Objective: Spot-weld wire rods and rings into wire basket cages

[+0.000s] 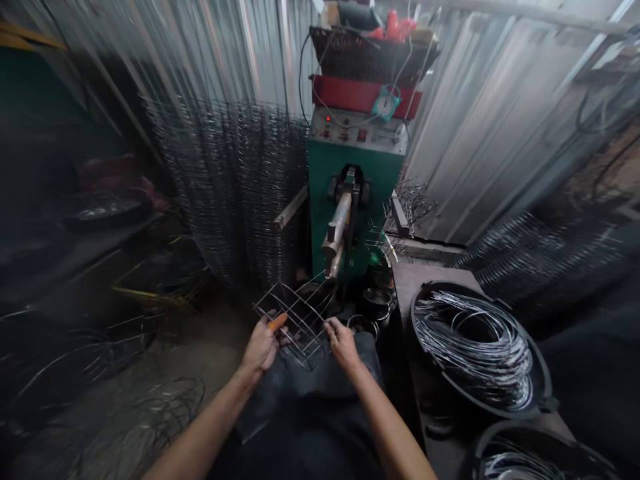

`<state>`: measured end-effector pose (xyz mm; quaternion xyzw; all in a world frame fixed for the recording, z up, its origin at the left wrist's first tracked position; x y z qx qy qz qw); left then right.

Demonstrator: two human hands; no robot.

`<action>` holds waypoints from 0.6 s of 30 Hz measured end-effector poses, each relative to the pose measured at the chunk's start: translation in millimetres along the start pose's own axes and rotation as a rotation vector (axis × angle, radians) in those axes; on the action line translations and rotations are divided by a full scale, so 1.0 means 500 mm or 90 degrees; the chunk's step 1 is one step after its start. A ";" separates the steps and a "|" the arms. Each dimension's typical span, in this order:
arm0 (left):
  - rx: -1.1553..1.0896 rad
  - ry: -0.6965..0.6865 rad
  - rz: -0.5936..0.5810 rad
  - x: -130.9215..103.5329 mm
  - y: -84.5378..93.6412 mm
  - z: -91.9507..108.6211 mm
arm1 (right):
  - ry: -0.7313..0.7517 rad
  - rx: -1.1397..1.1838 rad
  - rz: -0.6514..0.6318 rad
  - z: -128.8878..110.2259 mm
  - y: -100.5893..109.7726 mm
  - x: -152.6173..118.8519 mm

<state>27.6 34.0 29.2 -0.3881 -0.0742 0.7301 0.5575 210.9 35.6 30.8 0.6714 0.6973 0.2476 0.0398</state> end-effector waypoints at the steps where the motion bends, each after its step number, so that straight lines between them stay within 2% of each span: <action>1: 0.005 -0.015 0.002 -0.005 0.000 0.001 | -0.003 0.004 -0.002 0.004 -0.003 -0.001; 7: 0.001 -0.013 0.012 -0.018 0.005 0.006 | -0.006 0.019 -0.013 0.003 -0.012 -0.005; 12: -0.004 -0.015 0.019 -0.013 0.004 0.009 | -0.017 0.023 -0.012 -0.002 -0.012 0.002; 18: 0.032 -0.031 0.006 0.000 0.016 0.011 | -0.036 0.077 -0.023 0.017 -0.024 0.000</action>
Point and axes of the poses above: each hand's wrist, its own x-axis towards the middle knuckle, its own y-axis out of the back of the hand, z = x × y, the point moved 4 cm from there along x, towards the middle knuckle, and after that the axes turned 6 degrees about y, right-handed, at the moved point
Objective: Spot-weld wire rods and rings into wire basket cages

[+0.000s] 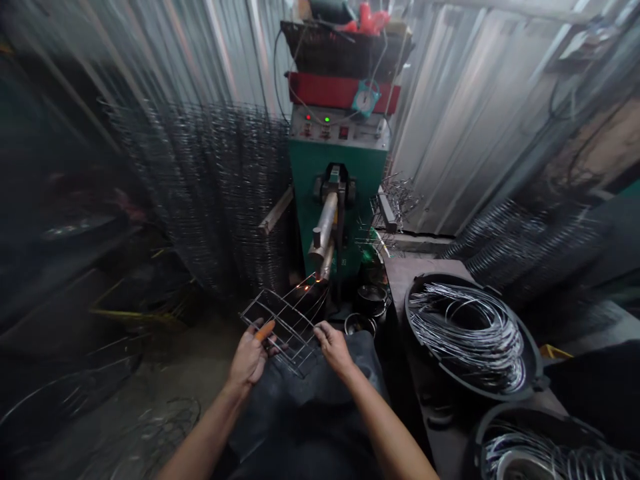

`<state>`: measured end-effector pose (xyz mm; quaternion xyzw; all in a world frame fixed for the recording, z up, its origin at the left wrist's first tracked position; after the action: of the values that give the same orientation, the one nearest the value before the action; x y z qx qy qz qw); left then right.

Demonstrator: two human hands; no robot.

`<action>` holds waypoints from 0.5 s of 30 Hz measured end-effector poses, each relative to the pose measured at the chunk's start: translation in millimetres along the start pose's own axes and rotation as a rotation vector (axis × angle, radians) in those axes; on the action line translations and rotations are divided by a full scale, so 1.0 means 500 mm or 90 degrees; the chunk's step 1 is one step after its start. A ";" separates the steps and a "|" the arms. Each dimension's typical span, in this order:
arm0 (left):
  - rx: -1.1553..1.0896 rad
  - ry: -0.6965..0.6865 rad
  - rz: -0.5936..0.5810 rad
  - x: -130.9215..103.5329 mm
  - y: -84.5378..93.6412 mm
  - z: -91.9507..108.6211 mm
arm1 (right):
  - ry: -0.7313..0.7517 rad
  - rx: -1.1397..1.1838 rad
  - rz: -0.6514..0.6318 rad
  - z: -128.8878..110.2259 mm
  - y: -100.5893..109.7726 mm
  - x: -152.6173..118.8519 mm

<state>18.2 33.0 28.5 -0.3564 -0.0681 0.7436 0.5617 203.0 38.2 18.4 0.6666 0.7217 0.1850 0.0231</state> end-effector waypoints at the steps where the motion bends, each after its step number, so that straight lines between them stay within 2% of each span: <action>1: 0.000 0.000 -0.007 0.007 0.003 0.003 | -0.002 0.016 -0.014 0.003 -0.004 0.001; 6: 0.045 0.060 -0.006 0.033 0.019 0.018 | -0.008 0.135 -0.086 -0.008 -0.032 -0.013; 9: 0.080 0.037 -0.071 0.010 0.039 0.010 | -0.037 0.192 -0.056 -0.034 -0.039 -0.040; 11: 0.166 -0.045 -0.123 -0.024 0.065 -0.002 | -0.068 0.231 -0.025 -0.053 -0.037 -0.057; 12: 0.256 -0.107 -0.154 -0.043 0.079 -0.010 | -0.090 0.256 -0.014 -0.062 -0.036 -0.064; 13: 0.377 -0.179 -0.198 -0.062 0.091 -0.018 | -0.114 0.282 -0.002 -0.071 -0.033 -0.068; 15: 0.669 -0.339 -0.336 -0.101 0.107 -0.042 | -0.161 0.332 0.025 -0.086 -0.025 -0.072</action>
<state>-5.4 -37.1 9.4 0.1918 0.0824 0.5775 0.7892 183.1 -7.4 46.8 0.6816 0.7234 -0.0908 -0.0631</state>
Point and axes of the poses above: each hand's wrist, its own x-axis towards the middle knuckle, its own y-axis out of the back of the hand, z = x × y, the point moved 4 cm from there along x, towards the middle knuckle, and after that the axes turned 6 degrees about y, right-handed, at the moved point
